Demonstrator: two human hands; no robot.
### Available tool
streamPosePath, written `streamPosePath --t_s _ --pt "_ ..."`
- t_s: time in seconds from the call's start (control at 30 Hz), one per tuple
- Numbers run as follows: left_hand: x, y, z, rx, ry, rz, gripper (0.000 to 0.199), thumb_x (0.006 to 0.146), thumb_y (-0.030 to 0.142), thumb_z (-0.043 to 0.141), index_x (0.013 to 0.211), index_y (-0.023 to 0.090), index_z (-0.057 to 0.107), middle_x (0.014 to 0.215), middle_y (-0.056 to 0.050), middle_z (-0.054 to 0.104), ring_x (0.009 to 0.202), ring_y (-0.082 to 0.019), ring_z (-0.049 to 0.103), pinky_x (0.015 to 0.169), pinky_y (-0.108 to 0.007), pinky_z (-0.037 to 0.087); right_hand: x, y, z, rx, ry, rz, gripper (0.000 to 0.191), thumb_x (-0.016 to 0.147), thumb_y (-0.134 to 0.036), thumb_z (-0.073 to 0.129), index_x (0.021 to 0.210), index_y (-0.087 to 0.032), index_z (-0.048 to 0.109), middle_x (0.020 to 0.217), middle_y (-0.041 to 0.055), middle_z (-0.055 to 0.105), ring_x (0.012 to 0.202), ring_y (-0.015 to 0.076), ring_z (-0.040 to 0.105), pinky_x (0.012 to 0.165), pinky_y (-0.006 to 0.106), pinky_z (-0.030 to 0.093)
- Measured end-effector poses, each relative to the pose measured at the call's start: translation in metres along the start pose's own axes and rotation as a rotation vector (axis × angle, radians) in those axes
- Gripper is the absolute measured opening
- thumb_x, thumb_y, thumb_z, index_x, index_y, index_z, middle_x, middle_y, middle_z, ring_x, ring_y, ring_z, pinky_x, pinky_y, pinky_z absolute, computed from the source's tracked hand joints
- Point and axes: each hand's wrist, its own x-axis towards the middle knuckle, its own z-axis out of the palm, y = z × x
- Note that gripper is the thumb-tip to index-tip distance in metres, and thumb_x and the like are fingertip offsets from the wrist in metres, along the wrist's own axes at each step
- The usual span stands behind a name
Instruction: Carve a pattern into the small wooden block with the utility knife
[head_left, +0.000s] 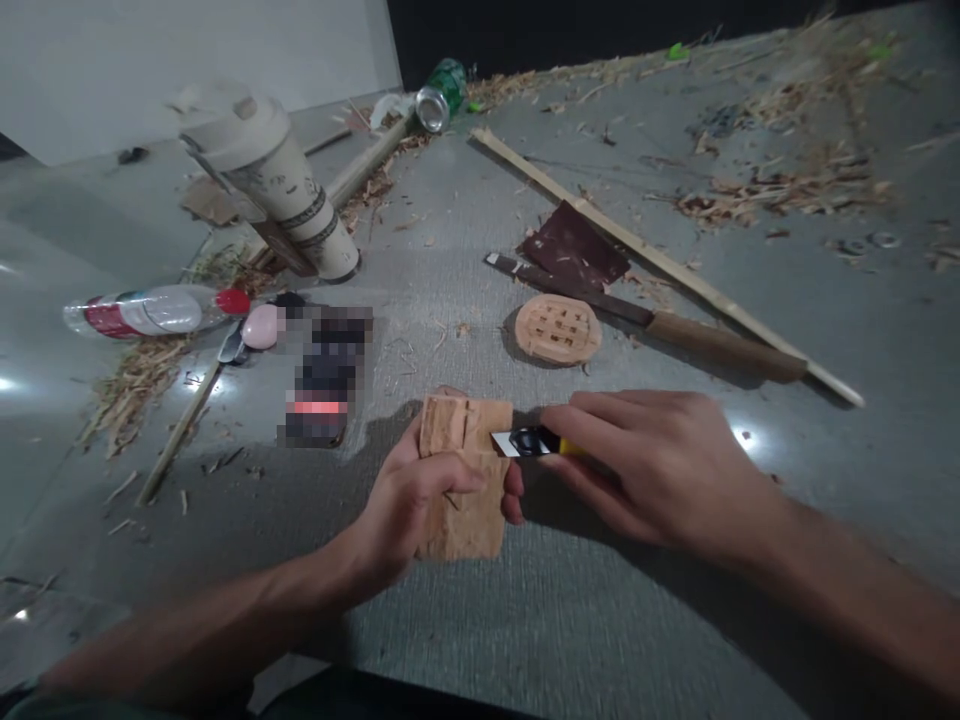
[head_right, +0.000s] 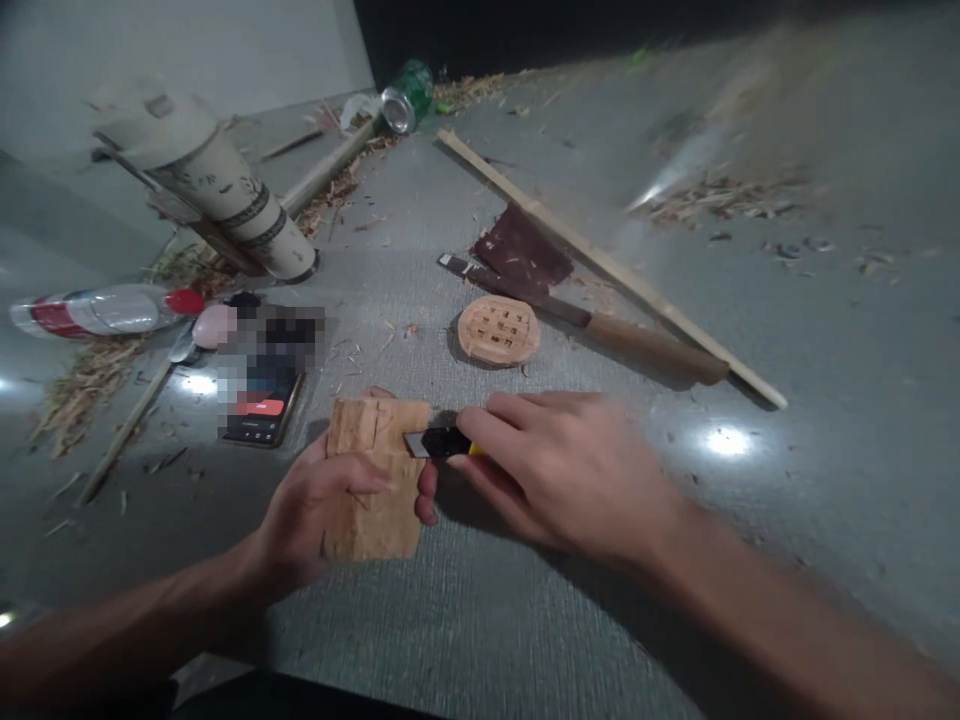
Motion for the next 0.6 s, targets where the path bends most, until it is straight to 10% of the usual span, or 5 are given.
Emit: streamPosePath --t_s 0.6 --pt "-0.001 -0.003 0.004 0.008 -0.033 -0.050 0.040 0.069 0.018 0.068 0.105 0.020 0.051 0.082 -0.005 0.074 0.071 -0.023 0.071 0.069 -0.037 0.058 0.000 0.000 0.001 -0.260 0.150 0.190 0.031 0.111 -0.039 0.048 0.102 -0.020 0.071 0.080 0.0027 0.073 0.059 0.0157 0.057 0.056 0.034 0.025"
